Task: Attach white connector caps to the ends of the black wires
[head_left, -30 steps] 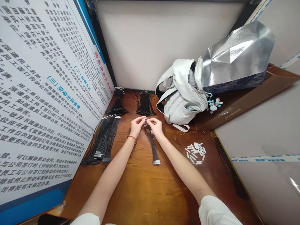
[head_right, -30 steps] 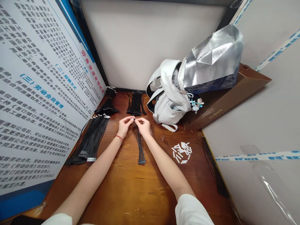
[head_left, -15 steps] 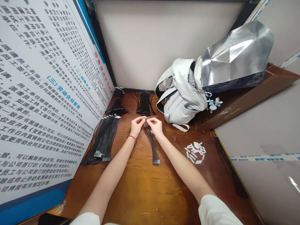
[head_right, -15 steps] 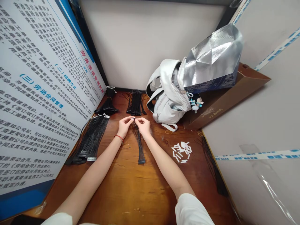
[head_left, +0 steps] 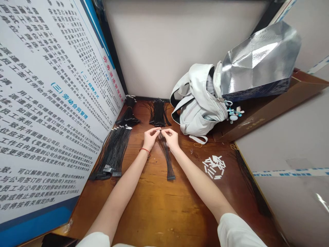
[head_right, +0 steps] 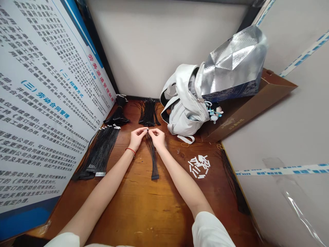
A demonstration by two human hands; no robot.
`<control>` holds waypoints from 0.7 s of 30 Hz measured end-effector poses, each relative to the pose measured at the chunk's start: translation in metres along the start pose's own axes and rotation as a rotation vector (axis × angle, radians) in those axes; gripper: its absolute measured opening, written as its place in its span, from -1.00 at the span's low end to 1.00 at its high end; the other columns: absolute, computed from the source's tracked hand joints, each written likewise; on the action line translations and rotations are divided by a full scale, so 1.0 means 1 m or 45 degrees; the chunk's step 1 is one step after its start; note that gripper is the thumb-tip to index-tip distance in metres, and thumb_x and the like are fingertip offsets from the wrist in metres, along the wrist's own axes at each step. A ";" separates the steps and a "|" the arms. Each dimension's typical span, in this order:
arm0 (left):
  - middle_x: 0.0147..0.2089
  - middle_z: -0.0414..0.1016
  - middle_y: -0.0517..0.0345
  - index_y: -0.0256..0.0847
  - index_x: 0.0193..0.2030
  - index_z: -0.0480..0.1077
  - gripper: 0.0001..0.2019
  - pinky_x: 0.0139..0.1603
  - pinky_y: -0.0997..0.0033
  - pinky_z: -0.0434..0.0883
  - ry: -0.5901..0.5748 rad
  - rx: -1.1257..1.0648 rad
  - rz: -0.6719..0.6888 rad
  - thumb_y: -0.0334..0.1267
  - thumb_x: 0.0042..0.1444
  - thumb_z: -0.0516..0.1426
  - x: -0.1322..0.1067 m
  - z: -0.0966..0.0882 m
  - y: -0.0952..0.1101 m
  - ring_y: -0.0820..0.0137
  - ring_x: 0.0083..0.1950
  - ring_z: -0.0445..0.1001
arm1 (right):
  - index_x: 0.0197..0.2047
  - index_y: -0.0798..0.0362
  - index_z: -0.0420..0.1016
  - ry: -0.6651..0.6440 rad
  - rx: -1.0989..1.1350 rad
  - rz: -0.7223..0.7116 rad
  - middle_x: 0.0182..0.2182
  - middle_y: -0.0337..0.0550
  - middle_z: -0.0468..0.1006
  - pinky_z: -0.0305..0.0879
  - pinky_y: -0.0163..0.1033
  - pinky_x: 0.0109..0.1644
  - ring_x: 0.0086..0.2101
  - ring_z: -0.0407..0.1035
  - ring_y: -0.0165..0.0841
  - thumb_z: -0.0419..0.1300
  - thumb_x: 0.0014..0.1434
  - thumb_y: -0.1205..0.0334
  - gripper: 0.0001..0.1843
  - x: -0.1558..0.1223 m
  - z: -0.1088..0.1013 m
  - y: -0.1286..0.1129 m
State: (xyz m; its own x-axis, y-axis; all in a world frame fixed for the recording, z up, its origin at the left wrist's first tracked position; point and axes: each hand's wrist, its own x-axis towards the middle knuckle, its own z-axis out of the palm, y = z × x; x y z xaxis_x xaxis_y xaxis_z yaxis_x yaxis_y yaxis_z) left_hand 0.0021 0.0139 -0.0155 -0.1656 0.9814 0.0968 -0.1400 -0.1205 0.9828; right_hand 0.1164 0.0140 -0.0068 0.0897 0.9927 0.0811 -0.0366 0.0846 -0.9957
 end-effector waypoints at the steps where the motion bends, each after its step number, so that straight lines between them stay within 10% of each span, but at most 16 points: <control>1: -0.21 0.55 -0.05 -0.32 -0.26 0.51 -0.68 0.00 0.23 0.39 -0.003 0.003 0.000 -0.16 -0.15 0.24 0.000 0.000 0.000 0.31 -0.17 0.50 | -0.45 0.13 0.50 0.000 0.010 -0.001 -0.47 -0.14 0.55 0.32 -0.24 -0.24 -0.41 0.40 -0.33 0.24 -0.12 0.07 -0.73 0.000 0.000 0.000; 21: -0.20 0.55 -0.03 -0.32 -0.25 0.50 -0.72 -0.05 0.25 0.42 -0.095 0.099 0.036 -0.19 -0.09 0.20 -0.003 0.001 0.005 0.30 -0.18 0.51 | -0.47 0.13 0.47 -0.030 -0.059 -0.002 -0.48 -0.14 0.53 0.33 -0.23 -0.22 -0.40 0.41 -0.32 0.21 -0.08 0.05 -0.72 0.000 -0.003 0.004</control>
State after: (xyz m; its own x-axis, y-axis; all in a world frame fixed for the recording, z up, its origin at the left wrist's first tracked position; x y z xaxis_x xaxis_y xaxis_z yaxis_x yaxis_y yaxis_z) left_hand 0.0028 0.0104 -0.0112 -0.0946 0.9866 0.1331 -0.0596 -0.1390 0.9885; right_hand 0.1194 0.0143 -0.0111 0.0664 0.9943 0.0835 0.0098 0.0830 -0.9965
